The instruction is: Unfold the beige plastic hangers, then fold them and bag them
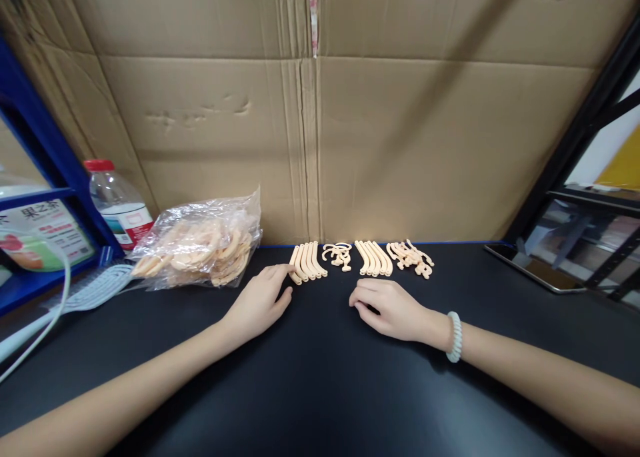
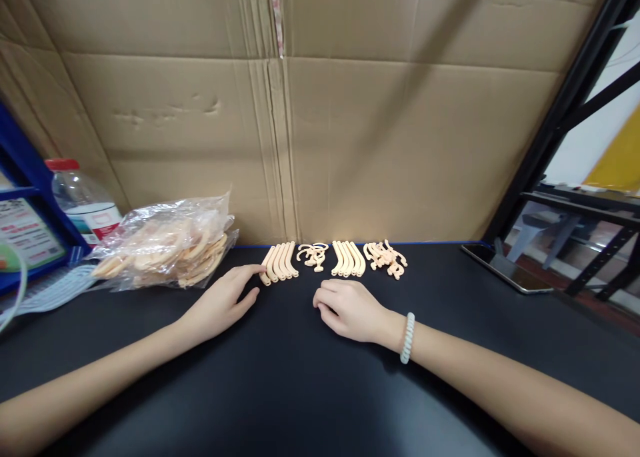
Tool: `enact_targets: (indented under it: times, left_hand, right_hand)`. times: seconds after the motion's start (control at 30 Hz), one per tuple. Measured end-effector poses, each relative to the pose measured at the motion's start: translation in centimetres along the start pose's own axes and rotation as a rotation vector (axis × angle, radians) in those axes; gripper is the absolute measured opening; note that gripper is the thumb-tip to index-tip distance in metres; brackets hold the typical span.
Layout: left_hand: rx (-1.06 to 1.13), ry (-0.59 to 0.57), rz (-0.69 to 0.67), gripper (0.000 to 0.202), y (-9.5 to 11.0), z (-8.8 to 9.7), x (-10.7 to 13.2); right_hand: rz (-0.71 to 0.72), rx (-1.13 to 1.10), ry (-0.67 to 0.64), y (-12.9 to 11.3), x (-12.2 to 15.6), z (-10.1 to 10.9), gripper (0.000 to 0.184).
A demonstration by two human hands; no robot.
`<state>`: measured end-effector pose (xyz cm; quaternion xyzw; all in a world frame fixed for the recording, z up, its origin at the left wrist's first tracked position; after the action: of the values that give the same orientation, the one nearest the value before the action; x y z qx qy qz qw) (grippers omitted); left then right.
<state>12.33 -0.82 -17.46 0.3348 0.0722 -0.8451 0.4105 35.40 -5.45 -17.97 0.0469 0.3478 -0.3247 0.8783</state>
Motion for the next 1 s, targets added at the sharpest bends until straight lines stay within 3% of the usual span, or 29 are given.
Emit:
enact_targets:
  times: [0.13, 0.3, 0.47, 0.7, 0.87, 1.0]
  left_hand:
    - [-0.056, -0.013, -0.016, 0.023, 0.6, 0.4, 0.0]
    - [-0.077, -0.019, -0.028, 0.016, 1.0, 0.5, 0.3]
    - [-0.029, -0.002, -0.049, 0.015, 1.4, 0.4, 0.6]
    - [0.076, 0.099, -0.059, 0.017, 2.4, 1.3, 0.6]
    - [0.188, 0.138, -0.057, 0.025, 3.1, 1.5, 1.2]
    - [0.305, 0.136, -0.126, 0.026, 5.0, 1.8, 1.4]
  right_hand:
    - [-0.082, 0.003, 0.05, 0.2, -1.2, 0.3, 0.017]
    - [-0.243, 0.096, 0.029, 2.0, -5.0, 0.1, 0.015]
    - [-0.37, 0.192, -0.065, 5.4, -8.2, -1.5, 0.013]
    - [-0.48, 0.208, -0.135, 7.4, -9.3, -3.3, 0.022]
    - [-0.562, 0.059, 0.007, 7.7, -9.3, -1.5, 0.017]
    - [-0.626, -0.201, 0.151, 7.3, -8.2, 0.8, 0.017]
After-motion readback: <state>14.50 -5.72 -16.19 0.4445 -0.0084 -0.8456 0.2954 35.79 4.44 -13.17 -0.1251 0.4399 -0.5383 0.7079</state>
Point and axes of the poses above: each hand's wrist, its own x-axis away from the middle knuckle, its own z-axis out of the back of the hand, y = z × x, the point moved 4 cm from there along -x, towards the middle knuckle, and after that the axes turned 12 degrees about y, right-handed, at the moved point
